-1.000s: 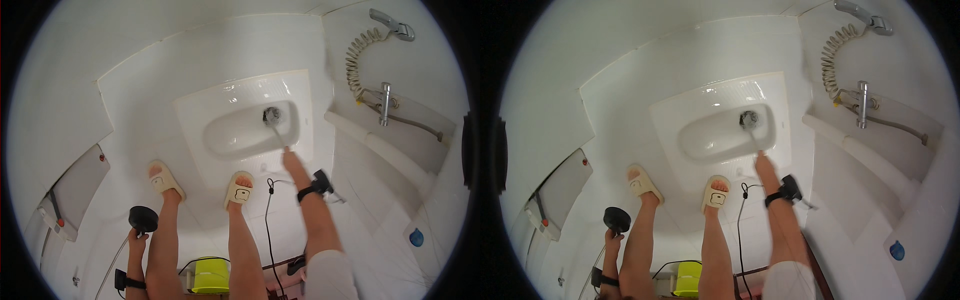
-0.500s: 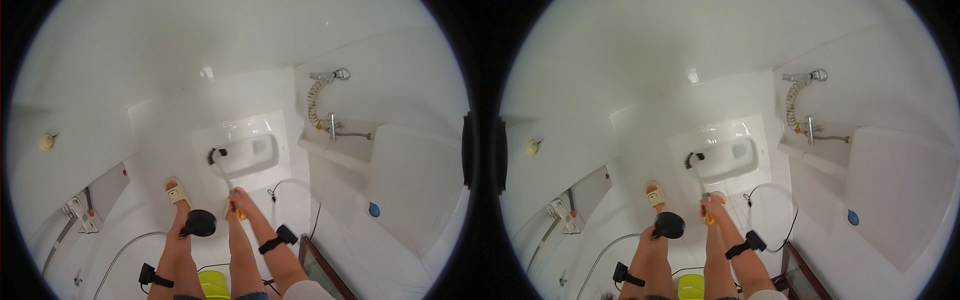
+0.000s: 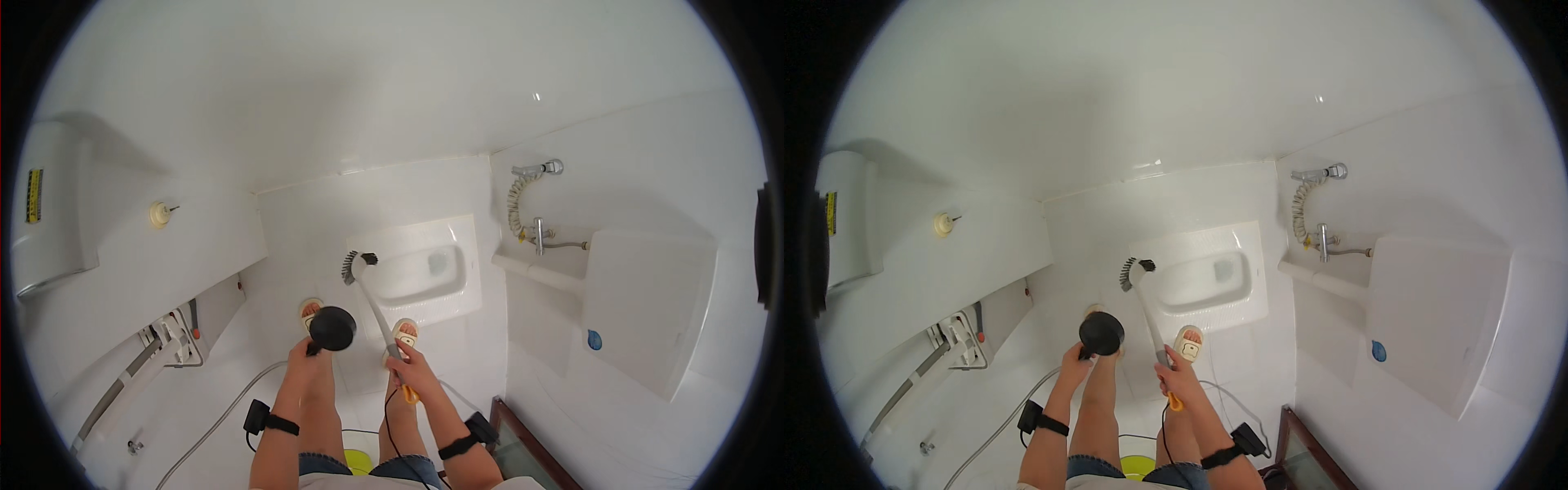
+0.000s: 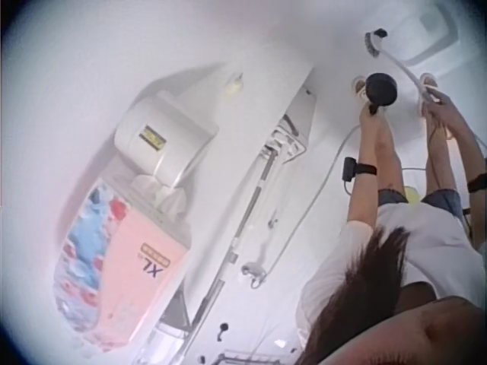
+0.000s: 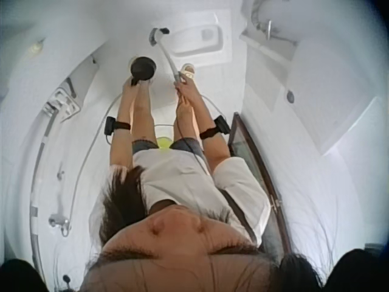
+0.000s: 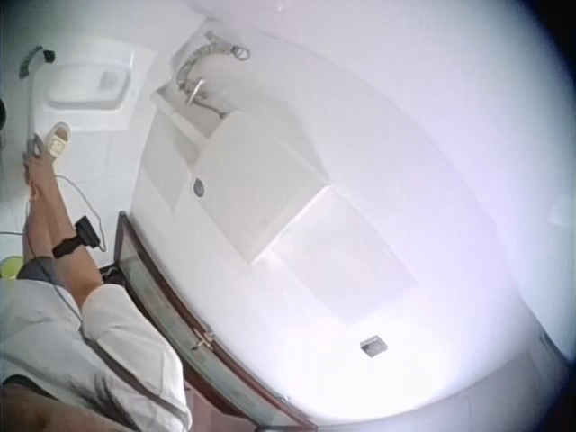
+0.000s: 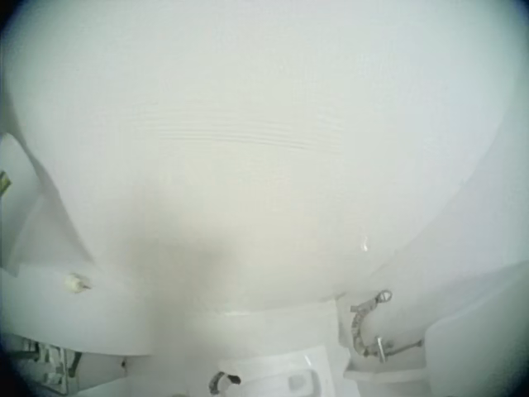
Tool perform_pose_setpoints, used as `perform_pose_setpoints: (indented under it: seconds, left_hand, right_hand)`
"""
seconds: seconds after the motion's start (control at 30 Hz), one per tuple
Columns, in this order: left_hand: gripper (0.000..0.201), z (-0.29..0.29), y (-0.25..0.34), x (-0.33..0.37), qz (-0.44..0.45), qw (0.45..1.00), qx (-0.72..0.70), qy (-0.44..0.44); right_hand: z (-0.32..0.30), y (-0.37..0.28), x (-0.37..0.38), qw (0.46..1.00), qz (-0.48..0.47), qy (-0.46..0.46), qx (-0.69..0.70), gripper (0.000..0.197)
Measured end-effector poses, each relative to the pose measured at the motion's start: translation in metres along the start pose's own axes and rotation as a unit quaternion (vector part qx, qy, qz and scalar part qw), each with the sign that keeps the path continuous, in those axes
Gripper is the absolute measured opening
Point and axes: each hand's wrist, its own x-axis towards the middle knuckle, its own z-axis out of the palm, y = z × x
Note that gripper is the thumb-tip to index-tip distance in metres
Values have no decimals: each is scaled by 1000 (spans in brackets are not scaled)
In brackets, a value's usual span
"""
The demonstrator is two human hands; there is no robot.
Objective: Cleaning the bathroom floor and scrubbing the squat toilet.
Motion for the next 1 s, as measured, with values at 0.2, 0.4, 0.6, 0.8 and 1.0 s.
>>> perform_pose_setpoints:
  seconds: [0.2,0.4,0.6,0.8,1.0]
  left_hand:
    - [30,-26,-42,28,-7,999,24,-21]
    - [27,-51,-41,0,34,996,-80,-38]
    - [21,-125,-35,-19,-23,934,-347,87]
    - [21,-150,-75,-35,-100,940,-289,151]
    - [36,-159,-129,-57,-120,961,-210,132]
  right_hand:
    - [4,-14,-17,1000,4,-18,-24,59]
    - [104,-32,79,980,-7,-81,179,45]
    - [259,-77,129,981,-59,-52,177,35]
    - [352,-155,188,959,-132,-146,206,27]
    - [409,-189,194,978,-78,-127,144,28]
